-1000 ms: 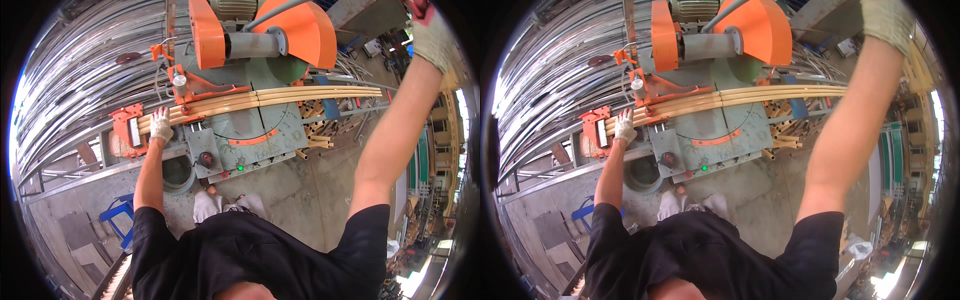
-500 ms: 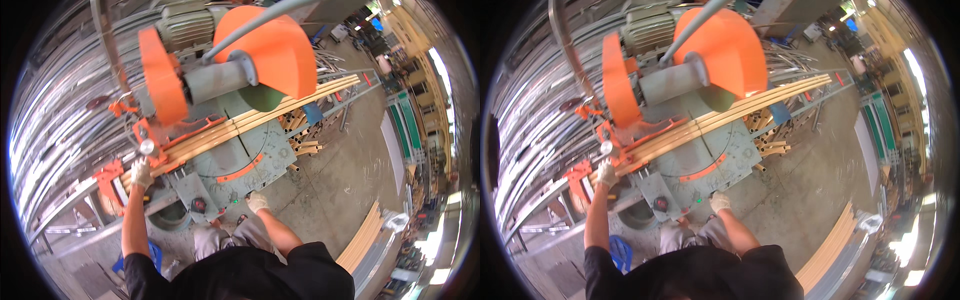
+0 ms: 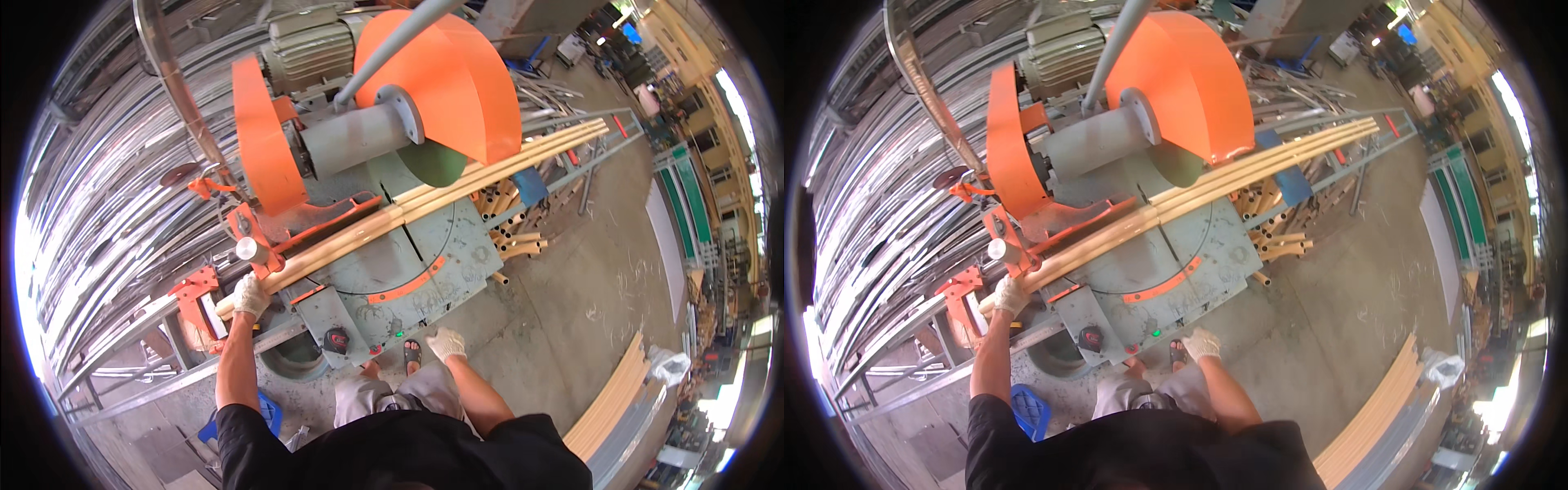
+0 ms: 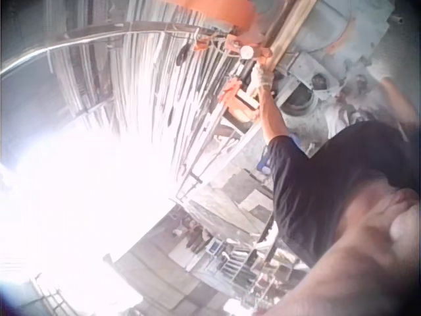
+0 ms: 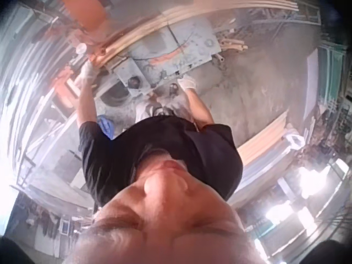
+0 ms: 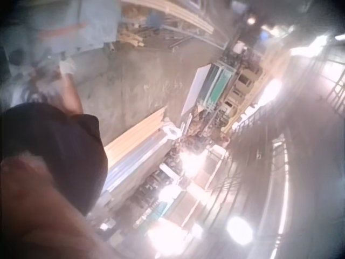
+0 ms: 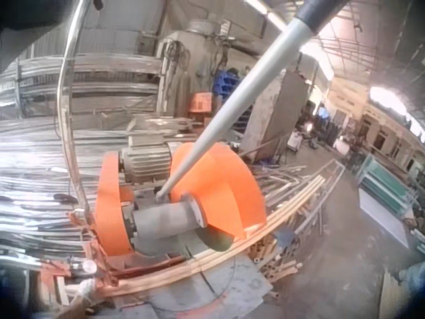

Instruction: The person uses a circular saw machine to cut metal pipes, placing them on the machine bed, lowering the saw blade to cut them, and then moving the cut sections to a storage rack.

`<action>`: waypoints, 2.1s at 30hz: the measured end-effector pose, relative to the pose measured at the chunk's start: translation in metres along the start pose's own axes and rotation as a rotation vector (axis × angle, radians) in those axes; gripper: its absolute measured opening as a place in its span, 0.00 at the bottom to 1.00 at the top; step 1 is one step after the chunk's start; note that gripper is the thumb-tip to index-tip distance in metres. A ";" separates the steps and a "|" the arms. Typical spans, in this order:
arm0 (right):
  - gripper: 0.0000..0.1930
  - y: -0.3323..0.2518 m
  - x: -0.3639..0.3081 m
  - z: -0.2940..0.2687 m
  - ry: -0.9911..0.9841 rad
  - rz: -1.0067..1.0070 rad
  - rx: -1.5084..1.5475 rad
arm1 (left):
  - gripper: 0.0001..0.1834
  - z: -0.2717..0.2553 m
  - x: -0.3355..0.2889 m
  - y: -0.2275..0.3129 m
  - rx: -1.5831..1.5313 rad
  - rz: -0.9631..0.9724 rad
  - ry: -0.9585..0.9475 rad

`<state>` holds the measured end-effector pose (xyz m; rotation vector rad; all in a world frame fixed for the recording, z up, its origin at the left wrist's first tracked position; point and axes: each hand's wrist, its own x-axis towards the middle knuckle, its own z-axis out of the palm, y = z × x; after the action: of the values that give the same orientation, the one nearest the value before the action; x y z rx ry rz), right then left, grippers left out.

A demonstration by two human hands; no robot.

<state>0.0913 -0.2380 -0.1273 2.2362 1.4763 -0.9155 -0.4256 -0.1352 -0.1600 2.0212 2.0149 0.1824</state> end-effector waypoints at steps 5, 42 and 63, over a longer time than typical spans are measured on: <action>0.22 0.073 0.002 0.023 -0.020 -0.063 -0.138 | 0.22 -0.065 -0.044 0.059 -0.059 -0.067 -0.037; 0.19 0.217 0.077 -0.011 -0.373 -0.439 -0.357 | 0.15 0.012 -0.366 0.189 -0.050 -1.350 -0.536; 0.23 -0.018 -0.012 0.072 -0.660 -1.536 -0.960 | 0.18 -0.082 -0.572 0.537 -1.138 -1.808 1.598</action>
<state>0.0474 -0.2803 -0.1718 -0.1170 2.3177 -0.7581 0.0552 -0.6882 0.1323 -1.2593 2.1955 1.9980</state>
